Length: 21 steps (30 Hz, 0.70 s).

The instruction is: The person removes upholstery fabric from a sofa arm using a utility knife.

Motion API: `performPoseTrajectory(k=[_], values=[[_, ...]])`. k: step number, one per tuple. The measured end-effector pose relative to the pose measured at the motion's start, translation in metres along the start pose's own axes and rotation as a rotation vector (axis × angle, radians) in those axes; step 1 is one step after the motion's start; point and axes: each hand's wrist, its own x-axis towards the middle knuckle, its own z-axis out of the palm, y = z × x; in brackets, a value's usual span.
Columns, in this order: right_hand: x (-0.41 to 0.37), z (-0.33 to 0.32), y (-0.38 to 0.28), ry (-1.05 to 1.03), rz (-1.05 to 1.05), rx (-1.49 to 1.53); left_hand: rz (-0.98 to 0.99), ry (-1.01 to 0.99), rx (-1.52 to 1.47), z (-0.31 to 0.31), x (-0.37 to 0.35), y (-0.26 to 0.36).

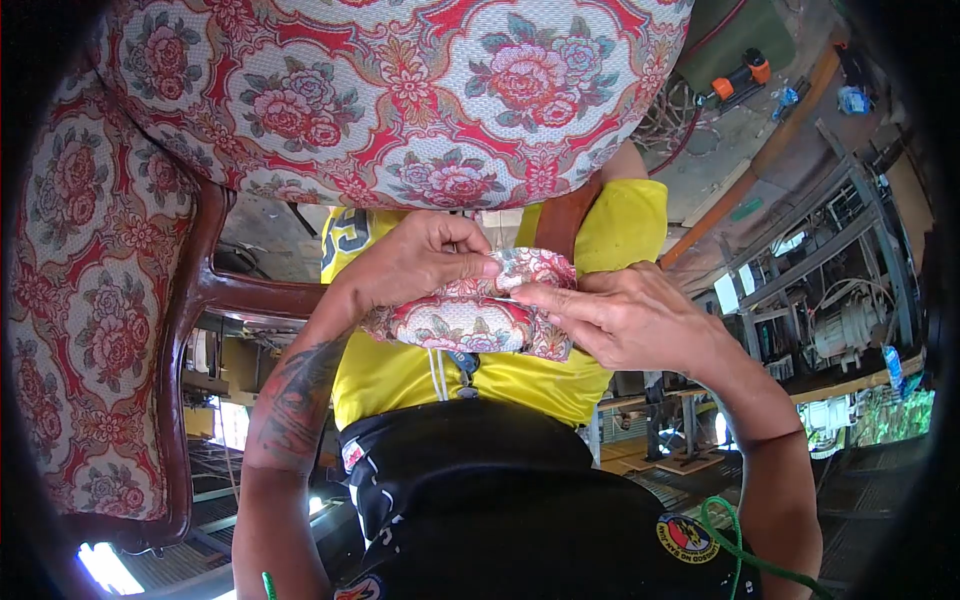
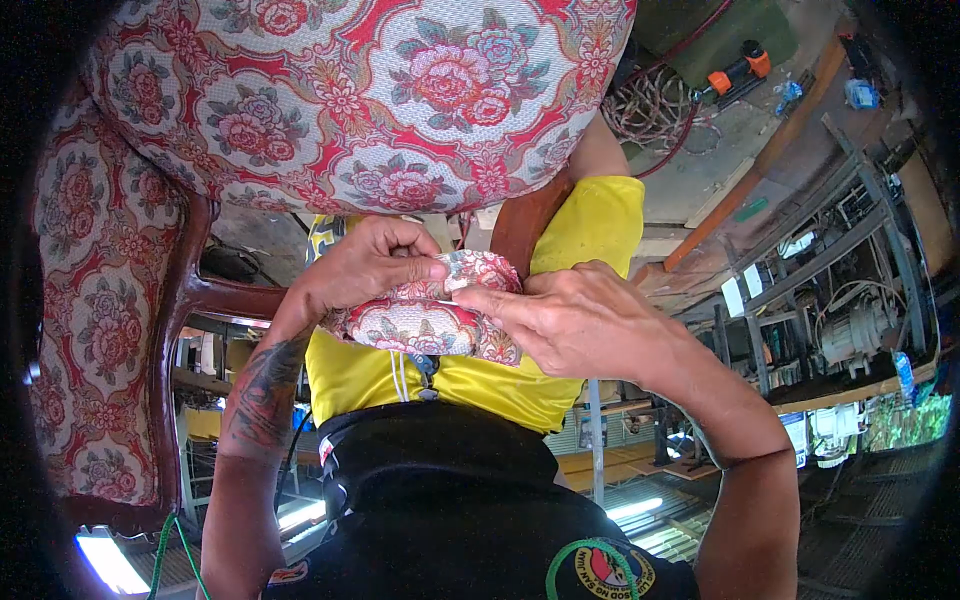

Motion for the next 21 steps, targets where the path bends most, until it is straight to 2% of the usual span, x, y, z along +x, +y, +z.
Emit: performPoseTrajectory(k=[13,21], values=[[-0.001,-0.005,-0.009,-0.020,0.027,-0.090,0.004,-0.004,-0.026,0.000,0.000,0.001],[0.012,-0.018,0.002,-0.104,-0.009,0.091,-0.043,-0.032,-0.042,-0.004,0.000,-0.002]])
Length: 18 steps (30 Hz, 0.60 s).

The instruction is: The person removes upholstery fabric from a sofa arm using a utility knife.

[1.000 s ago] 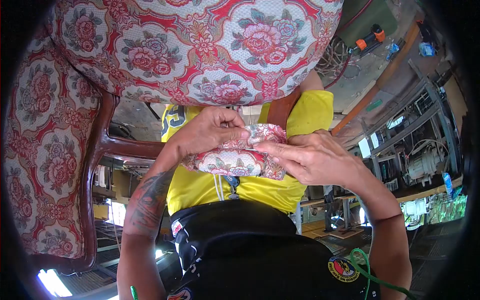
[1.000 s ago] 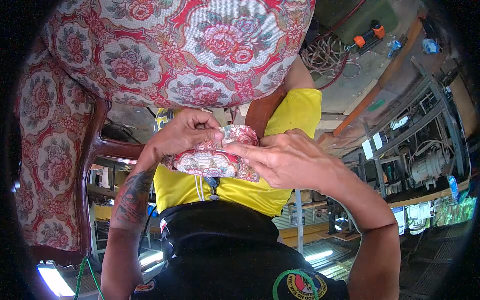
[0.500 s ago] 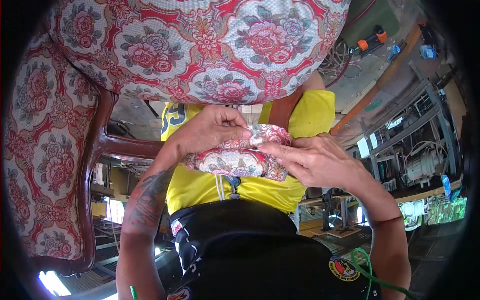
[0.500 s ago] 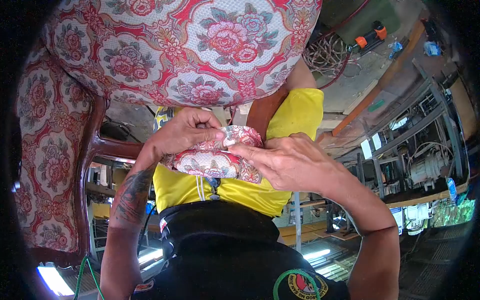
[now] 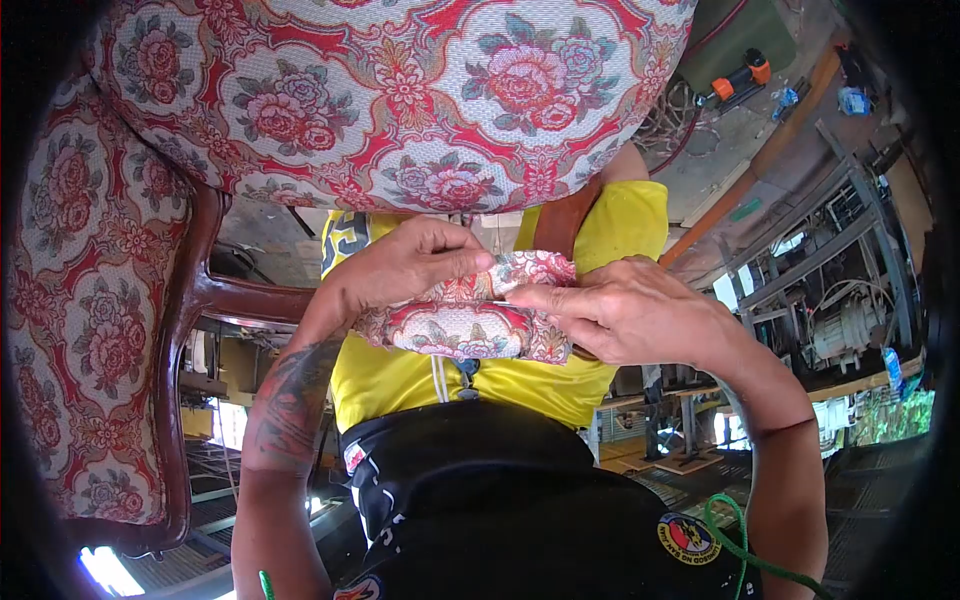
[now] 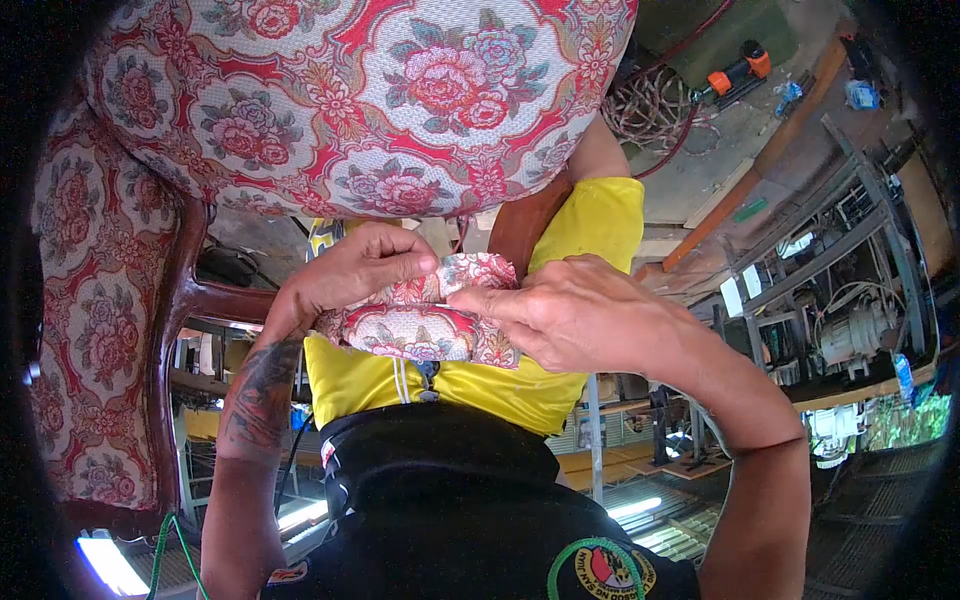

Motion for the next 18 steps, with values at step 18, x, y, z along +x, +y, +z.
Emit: performPoseTrajectory(k=[18], values=[[0.007,-0.016,-0.009,-0.150,-0.079,-0.265,0.042,0.022,0.159,0.007,-0.001,-0.001]])
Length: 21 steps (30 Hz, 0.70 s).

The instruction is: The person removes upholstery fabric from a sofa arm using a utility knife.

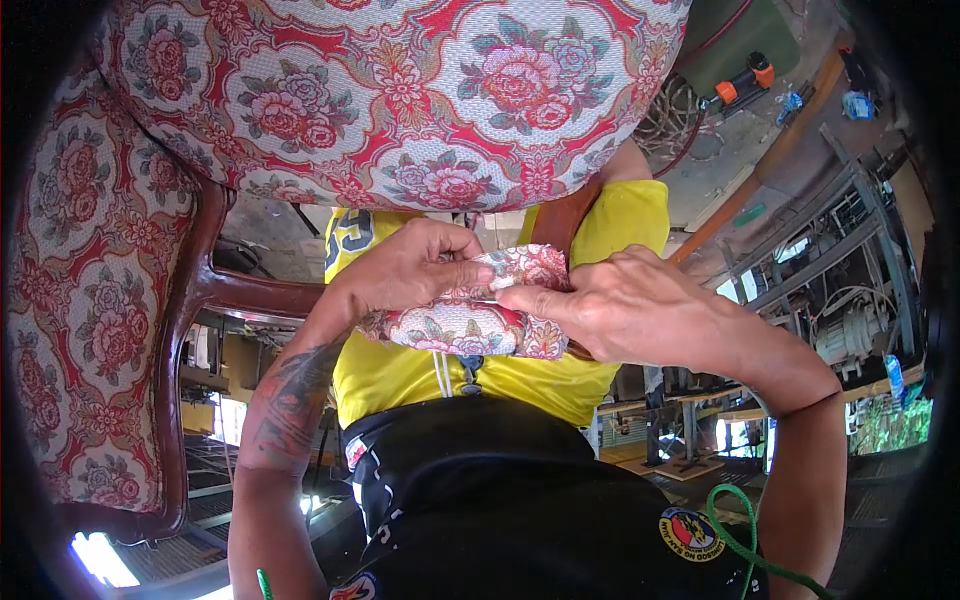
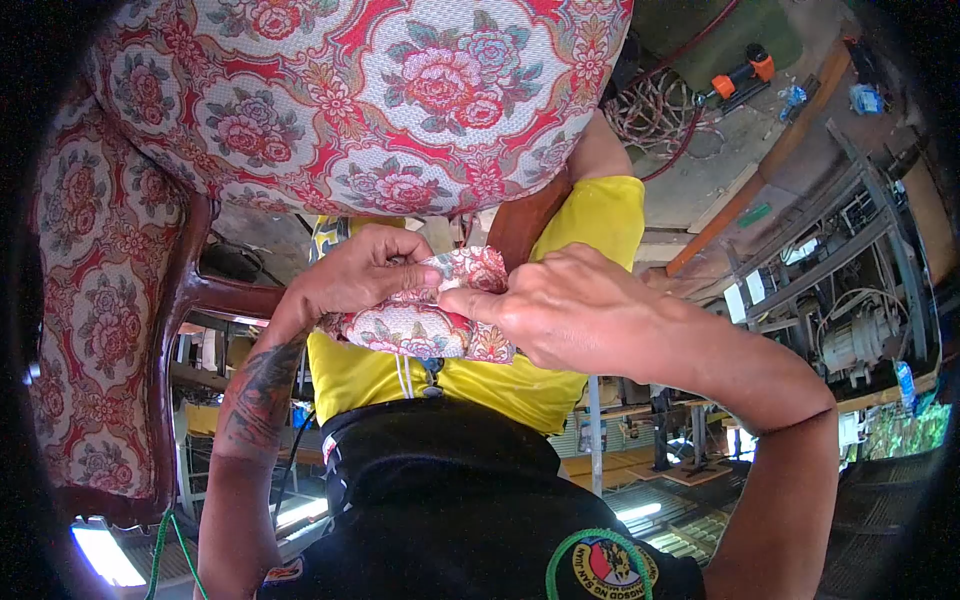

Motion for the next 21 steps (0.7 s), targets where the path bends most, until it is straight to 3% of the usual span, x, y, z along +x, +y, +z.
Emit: performPoseTrajectory(k=[13,19,21], values=[[-0.018,0.011,0.009,0.057,0.006,0.037,-0.061,0.048,0.037,0.002,-0.002,0.006],[-0.020,0.010,0.010,0.112,-0.027,0.046,0.009,0.049,0.032,0.002,-0.007,0.006],[-0.029,0.007,0.011,0.068,0.030,0.085,-0.085,0.063,0.102,0.002,-0.006,0.012]])
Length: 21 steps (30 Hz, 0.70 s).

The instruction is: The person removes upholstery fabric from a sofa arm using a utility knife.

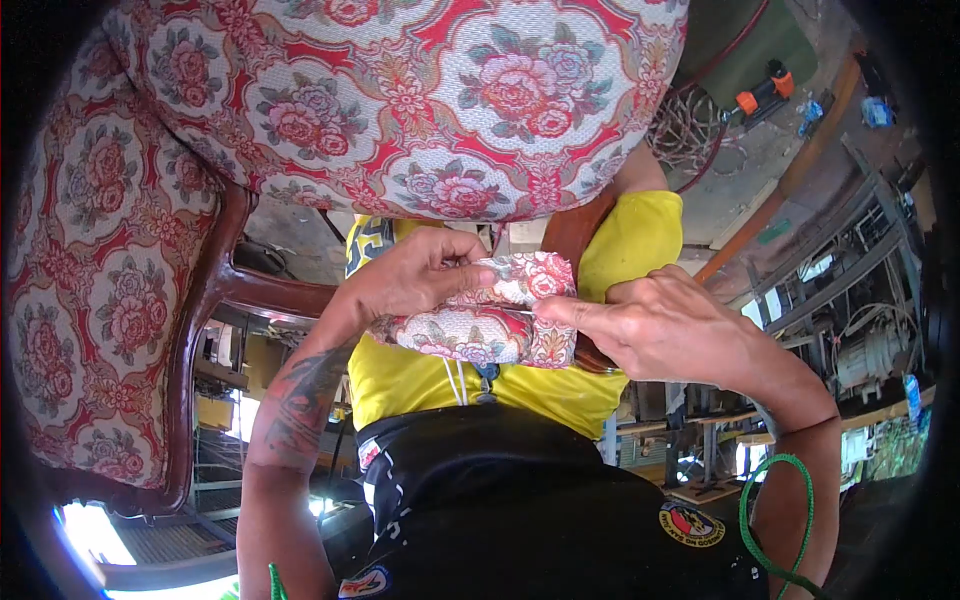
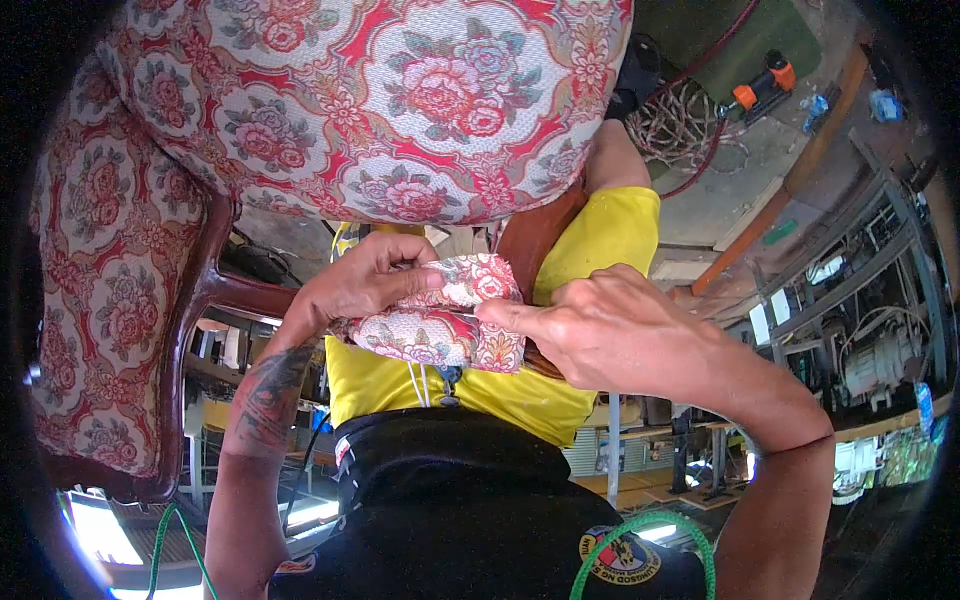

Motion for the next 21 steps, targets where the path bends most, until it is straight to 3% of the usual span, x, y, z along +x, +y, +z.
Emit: performPoseTrajectory(k=[4,7,9,12,21], values=[[-0.008,0.017,0.006,0.091,-0.019,0.040,-0.092,-0.043,-0.014,-0.008,-0.003,-0.003],[-0.002,0.012,-0.002,0.342,-0.016,0.181,-0.023,-0.154,-0.149,-0.016,-0.008,-0.006],[0.005,0.008,-0.003,0.345,-0.011,0.134,-0.063,-0.220,-0.003,-0.024,-0.008,0.004],[0.015,0.009,-0.001,0.307,-0.027,0.105,-0.150,-0.246,-0.151,-0.025,-0.004,-0.006],[0.025,0.025,-0.005,0.112,0.011,0.129,-0.132,-0.211,-0.176,-0.022,-0.006,-0.008]])
